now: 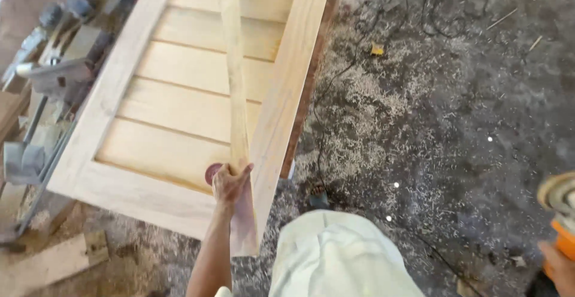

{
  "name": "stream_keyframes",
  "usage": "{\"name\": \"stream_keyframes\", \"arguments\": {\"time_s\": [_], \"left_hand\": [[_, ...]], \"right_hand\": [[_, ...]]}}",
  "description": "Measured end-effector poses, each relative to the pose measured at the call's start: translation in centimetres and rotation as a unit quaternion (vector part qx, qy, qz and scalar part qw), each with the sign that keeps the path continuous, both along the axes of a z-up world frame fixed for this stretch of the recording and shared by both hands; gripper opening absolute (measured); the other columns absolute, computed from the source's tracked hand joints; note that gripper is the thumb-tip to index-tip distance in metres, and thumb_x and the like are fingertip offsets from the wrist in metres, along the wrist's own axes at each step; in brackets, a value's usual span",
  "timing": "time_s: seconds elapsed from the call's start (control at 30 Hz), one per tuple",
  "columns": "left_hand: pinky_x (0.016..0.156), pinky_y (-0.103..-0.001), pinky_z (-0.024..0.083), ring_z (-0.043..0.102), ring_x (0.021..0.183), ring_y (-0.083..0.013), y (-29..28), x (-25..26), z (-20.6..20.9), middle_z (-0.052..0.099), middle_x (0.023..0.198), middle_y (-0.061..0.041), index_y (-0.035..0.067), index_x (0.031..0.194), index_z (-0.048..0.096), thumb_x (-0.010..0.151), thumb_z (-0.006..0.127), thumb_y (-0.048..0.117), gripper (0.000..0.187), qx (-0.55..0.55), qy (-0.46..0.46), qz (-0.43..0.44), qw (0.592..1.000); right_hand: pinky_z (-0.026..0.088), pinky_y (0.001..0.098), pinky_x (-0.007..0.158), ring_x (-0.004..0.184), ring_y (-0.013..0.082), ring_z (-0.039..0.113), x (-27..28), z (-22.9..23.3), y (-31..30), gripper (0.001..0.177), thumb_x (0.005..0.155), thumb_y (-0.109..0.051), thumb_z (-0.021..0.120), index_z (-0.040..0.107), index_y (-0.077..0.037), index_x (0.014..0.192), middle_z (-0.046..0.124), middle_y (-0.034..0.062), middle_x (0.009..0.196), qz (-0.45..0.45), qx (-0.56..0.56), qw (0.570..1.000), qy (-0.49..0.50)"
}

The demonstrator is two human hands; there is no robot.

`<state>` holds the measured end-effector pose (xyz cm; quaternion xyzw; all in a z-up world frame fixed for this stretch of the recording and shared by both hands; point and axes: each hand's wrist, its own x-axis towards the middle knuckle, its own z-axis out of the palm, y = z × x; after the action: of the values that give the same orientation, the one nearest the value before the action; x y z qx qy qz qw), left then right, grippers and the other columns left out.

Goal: Use a power sander to smooth the surface of a wooden door frame and individual planks.

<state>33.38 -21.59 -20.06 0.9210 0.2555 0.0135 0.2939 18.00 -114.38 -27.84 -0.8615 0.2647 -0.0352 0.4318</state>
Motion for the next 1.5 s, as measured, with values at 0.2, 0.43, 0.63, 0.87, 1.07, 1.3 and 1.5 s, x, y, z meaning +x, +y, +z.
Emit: {"name": "stream_keyframes", "arguments": {"time_s": [0.2, 0.43, 0.63, 0.87, 1.07, 1.3, 1.5], "left_hand": [[0.079, -0.052, 0.056, 0.072, 0.086, -0.0359, -4.5, -1.8, -0.3, 0.073, 0.084, -0.022, 0.006, 0.089, 0.067, 0.066, 0.075, 0.077, 0.075, -0.034, 0.093, 0.017, 0.995], [0.084, -0.051, 0.057, 0.071, 0.091, -0.0366, -5.5, -5.7, -0.5, 0.075, 0.091, -0.016, 0.012, 0.092, 0.069, 0.069, 0.068, 0.080, 0.071, 0.084, 0.170, 0.040, 0.981], [0.088, -0.047, 0.060, 0.070, 0.104, -0.0327, -8.0, -7.3, 3.2, 0.071, 0.115, -0.013, 0.015, 0.118, 0.070, 0.071, 0.071, 0.076, 0.076, 0.226, 0.173, 0.047, 0.958], [0.104, -0.049, 0.049, 0.061, 0.123, -0.0318, -10.5, 1.3, 3.4, 0.067, 0.125, -0.012, 0.014, 0.121, 0.070, 0.078, 0.068, 0.072, 0.073, 0.264, 0.153, 0.082, 0.949], [0.109, -0.053, 0.043, 0.056, 0.130, -0.0327, -8.8, 26.6, -0.7, 0.059, 0.141, -0.017, 0.006, 0.137, 0.060, 0.085, 0.069, 0.063, 0.077, 0.155, 0.084, 0.046, 0.983], [0.121, -0.044, 0.031, 0.036, 0.147, -0.0335, -6.0, 52.8, -6.3, 0.037, 0.159, -0.017, 0.006, 0.154, 0.036, 0.091, 0.055, 0.064, 0.087, -0.001, 0.206, 0.009, 0.978], [0.124, -0.047, 0.015, 0.016, 0.155, -0.0388, -4.9, 60.9, -19.8, 0.020, 0.167, -0.020, -0.003, 0.155, 0.021, 0.097, 0.042, 0.073, 0.098, 0.026, 0.142, -0.025, 0.989]], "right_hand": [[0.054, 0.0412, 0.091, 0.104, 0.0212, 0.067, 14.0, 9.3, 15.7, 0.059, 0.079, -0.024, 0.092, 0.060, 0.003, 0.120, 0.069, 0.0127, 0.116, -0.010, -0.182, 0.980, -0.075], [0.057, 0.0437, 0.086, 0.095, 0.0286, 0.073, 28.5, 15.6, 19.6, 0.057, 0.071, -0.029, 0.096, 0.073, -0.002, 0.116, 0.076, 0.0164, 0.111, 0.058, -0.174, 0.982, 0.053], [0.054, 0.0381, 0.085, 0.098, 0.0223, 0.071, 37.5, 15.4, 17.7, 0.056, 0.072, -0.025, 0.094, 0.070, 0.000, 0.116, 0.075, 0.0117, 0.111, 0.160, -0.115, 0.979, -0.048], [0.055, 0.0318, 0.084, 0.091, 0.0148, 0.068, 45.1, 17.0, 14.1, 0.038, 0.082, -0.008, 0.088, 0.073, 0.002, 0.115, 0.074, 0.0101, 0.105, 0.202, 0.018, 0.978, -0.040], [0.058, 0.0349, 0.089, 0.088, 0.0170, 0.072, 55.3, 15.7, 14.9, 0.027, 0.084, -0.003, 0.085, 0.072, 0.003, 0.107, 0.075, 0.0119, 0.094, 0.262, 0.003, 0.964, -0.049], [0.063, 0.0398, 0.075, 0.073, 0.0220, 0.075, 69.6, 4.5, 6.7, 0.018, 0.082, 0.001, 0.082, 0.070, 0.000, 0.096, 0.074, 0.0144, 0.080, 0.358, -0.022, 0.932, 0.047], [0.064, 0.0396, 0.069, 0.072, 0.0240, 0.076, 86.8, 6.8, 10.4, 0.020, 0.081, 0.004, 0.081, 0.070, -0.001, 0.097, 0.074, 0.0151, 0.081, 0.393, -0.003, 0.914, 0.098]]}}
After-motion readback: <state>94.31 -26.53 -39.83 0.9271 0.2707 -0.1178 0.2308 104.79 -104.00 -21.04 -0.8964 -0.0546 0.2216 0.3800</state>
